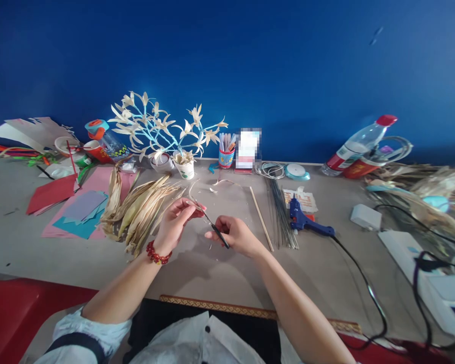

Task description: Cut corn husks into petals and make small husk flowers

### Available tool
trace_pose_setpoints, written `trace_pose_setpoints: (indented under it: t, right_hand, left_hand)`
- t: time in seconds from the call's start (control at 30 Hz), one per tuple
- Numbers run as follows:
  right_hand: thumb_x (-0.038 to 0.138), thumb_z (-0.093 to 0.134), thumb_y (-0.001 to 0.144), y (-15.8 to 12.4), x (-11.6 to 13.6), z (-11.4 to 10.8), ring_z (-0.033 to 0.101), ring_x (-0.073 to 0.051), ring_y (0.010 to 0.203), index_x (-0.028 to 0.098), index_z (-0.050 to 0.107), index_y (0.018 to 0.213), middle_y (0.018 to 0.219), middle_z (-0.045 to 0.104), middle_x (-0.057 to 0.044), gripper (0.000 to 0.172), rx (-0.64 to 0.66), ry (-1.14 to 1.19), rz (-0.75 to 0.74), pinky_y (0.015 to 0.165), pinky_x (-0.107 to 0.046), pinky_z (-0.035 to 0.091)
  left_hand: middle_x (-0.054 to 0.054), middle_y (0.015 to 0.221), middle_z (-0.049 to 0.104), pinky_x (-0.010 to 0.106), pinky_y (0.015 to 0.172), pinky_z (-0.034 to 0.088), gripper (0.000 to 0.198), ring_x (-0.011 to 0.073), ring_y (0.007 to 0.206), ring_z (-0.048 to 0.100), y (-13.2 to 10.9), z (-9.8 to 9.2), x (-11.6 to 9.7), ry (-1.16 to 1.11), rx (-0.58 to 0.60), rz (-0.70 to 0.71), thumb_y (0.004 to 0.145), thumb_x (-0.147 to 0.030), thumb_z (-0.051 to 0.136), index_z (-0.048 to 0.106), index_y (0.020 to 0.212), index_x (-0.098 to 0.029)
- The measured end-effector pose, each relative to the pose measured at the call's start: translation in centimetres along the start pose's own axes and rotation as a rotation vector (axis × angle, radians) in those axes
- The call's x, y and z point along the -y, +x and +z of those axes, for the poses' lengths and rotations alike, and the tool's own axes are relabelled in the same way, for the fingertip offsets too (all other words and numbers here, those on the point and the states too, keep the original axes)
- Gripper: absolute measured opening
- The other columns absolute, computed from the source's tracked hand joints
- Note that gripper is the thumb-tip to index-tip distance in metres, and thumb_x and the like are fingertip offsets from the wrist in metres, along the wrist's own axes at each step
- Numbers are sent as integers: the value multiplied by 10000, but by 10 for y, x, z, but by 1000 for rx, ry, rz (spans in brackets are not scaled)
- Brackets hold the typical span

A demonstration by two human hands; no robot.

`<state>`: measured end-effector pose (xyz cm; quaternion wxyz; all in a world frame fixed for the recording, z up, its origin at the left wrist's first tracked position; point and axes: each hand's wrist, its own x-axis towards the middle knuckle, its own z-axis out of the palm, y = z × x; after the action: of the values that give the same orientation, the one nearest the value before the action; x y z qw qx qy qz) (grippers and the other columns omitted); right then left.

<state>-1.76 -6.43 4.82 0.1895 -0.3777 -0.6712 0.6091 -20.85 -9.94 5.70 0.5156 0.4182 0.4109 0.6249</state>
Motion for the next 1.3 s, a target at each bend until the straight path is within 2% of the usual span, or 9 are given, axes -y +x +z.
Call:
trace_pose_setpoints:
  t: [0.53, 0.73, 0.9, 1.0, 1.13, 1.3]
  right_hand:
    - [506, 748, 720, 0, -4, -5, 347, -78, 477, 208, 385, 642, 480, 437, 78, 476, -9, -75, -23, 452, -211, 211]
    - [515, 742, 719, 2, -8, -5, 304, -72, 449, 206, 378, 601, 421, 422, 82, 492, -75, -136, -24, 437, -216, 190]
    - [509, 756, 703, 2, -3, -2, 466, -106, 527, 206, 444, 699, 545, 543, 48, 435, -83, 29, -45, 496, -216, 319]
    - [487, 787, 664, 2, 1, 0, 517, -122, 603, 194, 502, 748, 663, 591, 16, 417, -144, 104, -76, 552, -229, 376]
    - [434, 793, 655, 2, 4, 5, 532, -121, 647, 188, 551, 810, 800, 627, -19, 379, -278, 245, -144, 566, -232, 396]
    - [338, 792, 656, 4, 2, 13, 493, -96, 595, 197, 529, 847, 779, 607, -3, 355, -341, 360, -193, 519, -218, 371]
  left_hand:
    - [74, 895, 737, 354, 800, 579, 203, 181, 780, 708, 0, -2, 0, 17, 2, 3, 838, -353, 678, 604, 829, -164]
    - [70, 897, 728, 362, 858, 567, 192, 187, 831, 705, 1, -1, -3, 80, -14, 48, 850, -347, 663, 608, 844, -164]
    - [71, 869, 723, 361, 820, 572, 210, 187, 800, 698, 0, 0, -4, 85, -15, 26, 842, -361, 669, 624, 834, -156]
    - [62, 824, 720, 345, 779, 566, 225, 170, 725, 685, -2, 1, -2, 102, 25, -28, 828, -374, 682, 634, 809, -155]
    - [42, 773, 712, 301, 736, 537, 231, 146, 676, 658, -3, 2, 3, 121, 72, -70, 811, -381, 700, 640, 806, -158]
    - [13, 669, 652, 248, 626, 478, 247, 123, 618, 596, -6, 2, 8, 190, 196, -146, 821, -391, 687, 637, 797, -150]
